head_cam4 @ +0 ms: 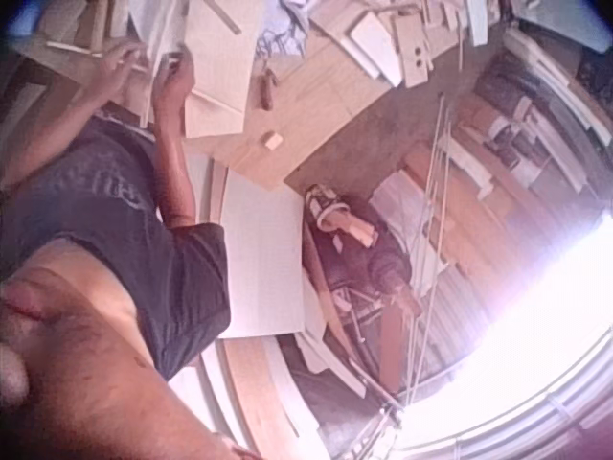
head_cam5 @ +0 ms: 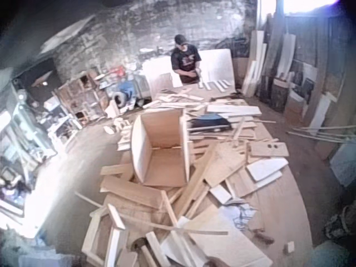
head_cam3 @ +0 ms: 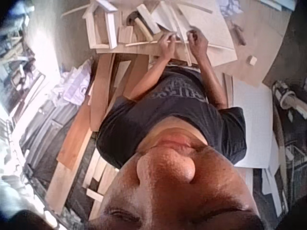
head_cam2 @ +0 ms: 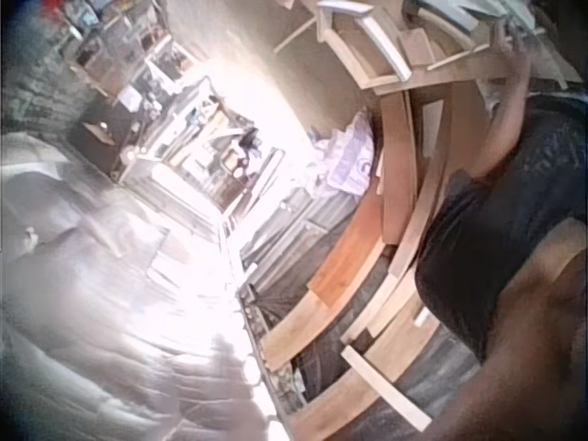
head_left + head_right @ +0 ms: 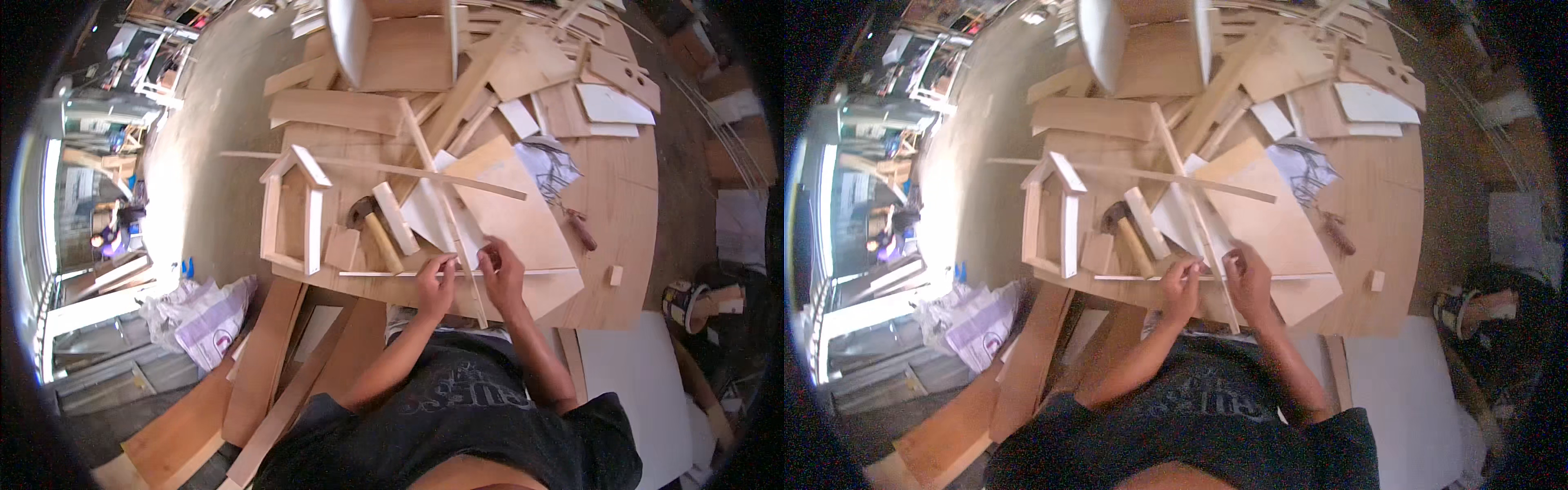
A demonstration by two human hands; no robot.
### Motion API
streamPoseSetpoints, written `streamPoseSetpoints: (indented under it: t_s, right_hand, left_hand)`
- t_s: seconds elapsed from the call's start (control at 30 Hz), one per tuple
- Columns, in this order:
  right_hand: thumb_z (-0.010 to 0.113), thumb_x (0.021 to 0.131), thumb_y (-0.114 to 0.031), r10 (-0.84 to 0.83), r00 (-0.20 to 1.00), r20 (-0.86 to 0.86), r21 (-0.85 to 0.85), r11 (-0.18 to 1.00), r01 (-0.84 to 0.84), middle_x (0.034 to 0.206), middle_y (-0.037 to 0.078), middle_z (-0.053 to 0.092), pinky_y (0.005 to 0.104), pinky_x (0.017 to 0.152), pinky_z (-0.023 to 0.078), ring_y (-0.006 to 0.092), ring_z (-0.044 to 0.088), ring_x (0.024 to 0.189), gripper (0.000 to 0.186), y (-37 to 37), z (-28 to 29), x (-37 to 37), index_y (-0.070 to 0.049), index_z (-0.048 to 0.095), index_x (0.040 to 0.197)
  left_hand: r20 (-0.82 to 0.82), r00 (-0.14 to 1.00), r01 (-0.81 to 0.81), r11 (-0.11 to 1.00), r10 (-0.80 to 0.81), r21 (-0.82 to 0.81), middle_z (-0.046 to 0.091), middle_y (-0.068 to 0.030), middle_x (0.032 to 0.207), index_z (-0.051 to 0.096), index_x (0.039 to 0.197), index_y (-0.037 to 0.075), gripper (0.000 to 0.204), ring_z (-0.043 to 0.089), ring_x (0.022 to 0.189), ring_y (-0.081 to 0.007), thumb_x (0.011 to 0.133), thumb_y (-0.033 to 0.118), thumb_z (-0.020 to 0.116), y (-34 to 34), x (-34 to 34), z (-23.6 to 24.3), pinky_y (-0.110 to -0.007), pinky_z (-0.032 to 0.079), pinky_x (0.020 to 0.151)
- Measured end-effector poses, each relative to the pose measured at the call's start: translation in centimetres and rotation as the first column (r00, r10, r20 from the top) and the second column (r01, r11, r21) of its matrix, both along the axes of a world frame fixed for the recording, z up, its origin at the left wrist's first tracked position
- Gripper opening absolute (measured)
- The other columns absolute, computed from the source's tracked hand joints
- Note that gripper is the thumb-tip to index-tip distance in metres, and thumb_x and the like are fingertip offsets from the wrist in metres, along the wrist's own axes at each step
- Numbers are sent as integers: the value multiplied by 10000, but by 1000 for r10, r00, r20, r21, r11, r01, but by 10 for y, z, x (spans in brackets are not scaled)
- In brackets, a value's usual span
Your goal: The person assembles a small wooden structure by positioning thin wood strips and a small rectangular piece, then hammers nails into the joints to secure them.
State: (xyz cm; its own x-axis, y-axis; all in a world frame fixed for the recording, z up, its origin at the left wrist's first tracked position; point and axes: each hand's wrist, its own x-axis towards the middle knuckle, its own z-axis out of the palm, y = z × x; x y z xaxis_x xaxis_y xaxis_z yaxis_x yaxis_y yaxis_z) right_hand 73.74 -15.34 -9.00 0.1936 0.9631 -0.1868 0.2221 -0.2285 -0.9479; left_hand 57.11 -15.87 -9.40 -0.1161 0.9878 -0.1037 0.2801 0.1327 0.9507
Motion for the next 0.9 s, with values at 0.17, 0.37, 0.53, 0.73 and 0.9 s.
streamPoseSetpoints:
  t_s: [0.17,0.37,0.53,0.73,0.9]
  right_hand:
    - [719,1004,-134,198,976,86,14,980,-200,969,114,745,332,688,559,191,711,777,358,-12,17,-82,-41,656,1343]
    - [745,980,-157,176,955,238,39,981,-191,992,145,747,354,696,580,237,737,783,390,13,-2,-187,-35,638,1335]
    - [779,960,-227,207,960,190,-70,978,-197,1036,176,738,386,726,594,279,741,826,494,50,-11,-311,-24,604,1375]
    - [843,891,-322,193,905,378,29,975,-220,1166,275,681,504,856,568,425,698,1014,861,70,-64,-414,4,395,1549]
    - [817,880,-261,158,884,440,-3,985,-174,1172,310,667,543,924,541,491,659,1075,939,79,-101,-456,35,289,1598]
  left_hand:
    - [-87,991,-99,995,101,25,768,-115,1010,754,1144,11,186,742,938,-221,1044,115,636,-22,-111,-3,-352,583,846]
    - [-339,930,-79,977,145,200,734,-172,1100,731,1176,-2,215,733,957,-307,1014,116,655,12,-259,7,-392,582,873]
    - [-474,862,-96,975,183,202,678,-196,1200,692,1274,20,309,649,1158,-360,995,150,677,16,-379,-5,-455,525,1012]
    - [-642,718,-199,963,269,181,480,-219,1455,495,1490,75,681,443,1375,-424,910,276,791,59,-487,-42,-603,391,1122]
    - [-710,684,-300,952,167,-65,607,-236,1297,613,1368,65,556,581,1230,-427,894,292,794,104,-535,-55,-580,451,1044]
